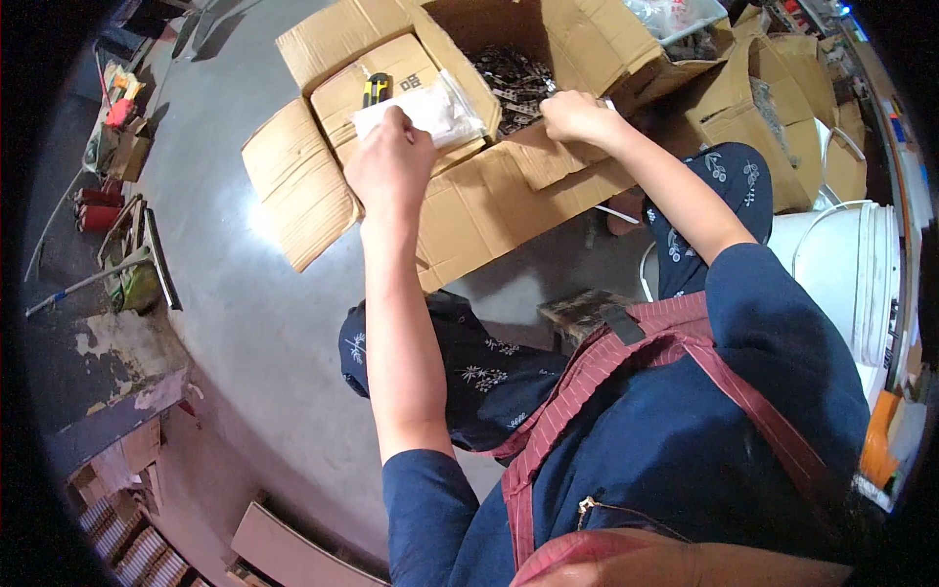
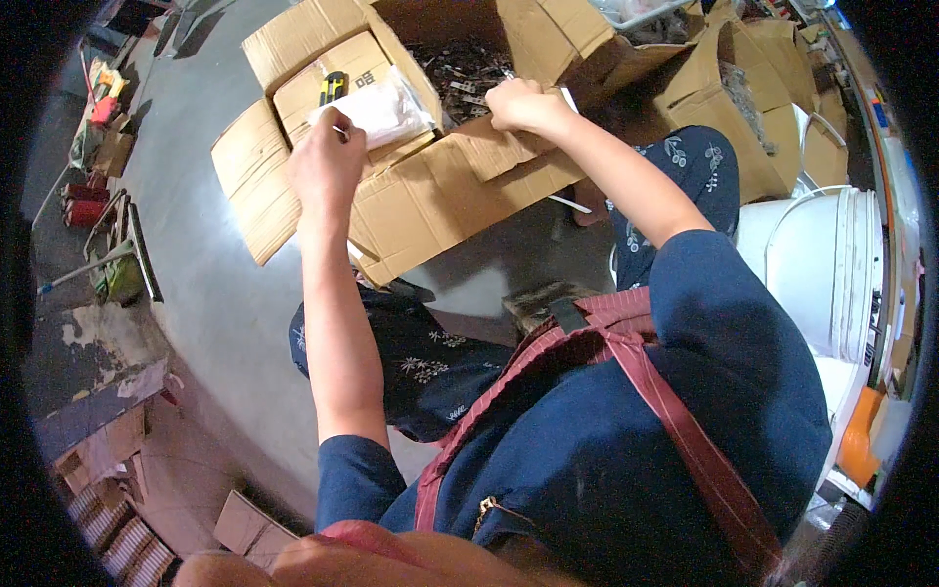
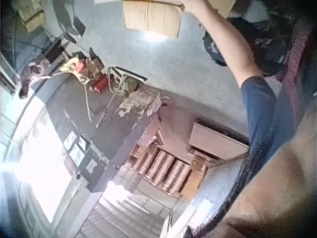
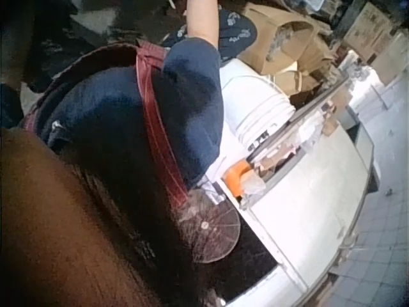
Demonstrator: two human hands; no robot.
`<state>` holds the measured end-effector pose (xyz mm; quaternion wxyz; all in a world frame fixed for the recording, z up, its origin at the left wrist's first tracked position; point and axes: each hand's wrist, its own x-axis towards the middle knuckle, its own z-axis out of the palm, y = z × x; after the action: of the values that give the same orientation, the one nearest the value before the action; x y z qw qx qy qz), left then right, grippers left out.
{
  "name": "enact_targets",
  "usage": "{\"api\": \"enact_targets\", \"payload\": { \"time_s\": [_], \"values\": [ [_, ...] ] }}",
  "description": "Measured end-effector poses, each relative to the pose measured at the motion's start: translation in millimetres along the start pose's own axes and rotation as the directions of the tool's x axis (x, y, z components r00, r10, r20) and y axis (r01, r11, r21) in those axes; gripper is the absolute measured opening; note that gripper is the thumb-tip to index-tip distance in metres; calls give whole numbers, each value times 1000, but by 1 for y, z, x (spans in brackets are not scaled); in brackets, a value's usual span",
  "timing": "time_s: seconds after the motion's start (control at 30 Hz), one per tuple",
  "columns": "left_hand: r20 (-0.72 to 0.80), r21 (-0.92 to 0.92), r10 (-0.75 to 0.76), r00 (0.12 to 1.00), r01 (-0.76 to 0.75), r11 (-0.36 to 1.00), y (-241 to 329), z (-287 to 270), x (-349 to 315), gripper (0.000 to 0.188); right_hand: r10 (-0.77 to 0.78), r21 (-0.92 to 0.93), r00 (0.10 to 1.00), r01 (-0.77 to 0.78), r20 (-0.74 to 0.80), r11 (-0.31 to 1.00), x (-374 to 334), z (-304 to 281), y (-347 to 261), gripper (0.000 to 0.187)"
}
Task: The person takes metal hardware pieces from a box and puts them into plastic bags.
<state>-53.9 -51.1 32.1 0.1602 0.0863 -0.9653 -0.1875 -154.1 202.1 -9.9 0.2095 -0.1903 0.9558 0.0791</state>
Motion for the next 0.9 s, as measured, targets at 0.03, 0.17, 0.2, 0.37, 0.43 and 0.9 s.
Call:
{"api": "enact_targets", "payload": {
  "time_s": [0.03, 0.17, 0.2, 0.37, 0.43, 0.9],
  "values": [
    [32, 49, 55, 998, -57, 997, 8, 5, -4, 12, 0, 83, 1000, -1, 14, 997, 7, 3, 4, 29],
    [175, 131, 102, 979, -126, 983, 34, 27, -39, 28, 82, 617, 931, -300, 356, 727, 61, 10, 38, 30],
    [107, 115, 169, 980, -181, 977, 46, 32, -53, 33, 119, 575, 941, -291, 318, 764, 79, 15, 57, 30],
    [346, 133, 145, 927, -202, 970, 51, 48, -103, 25, -90, 68, 994, 86, 66, 994, 119, 58, 50, 36],
    [387, 144, 115, 915, -184, 972, 46, 51, -113, 20, -61, 73, 997, 57, 54, 996, 123, 70, 41, 40],
    [347, 34, 106, 932, -126, 991, 16, 50, -127, 20, -67, 214, 742, 277, -667, 937, 25, -23, 51, 35]
  ]
}}
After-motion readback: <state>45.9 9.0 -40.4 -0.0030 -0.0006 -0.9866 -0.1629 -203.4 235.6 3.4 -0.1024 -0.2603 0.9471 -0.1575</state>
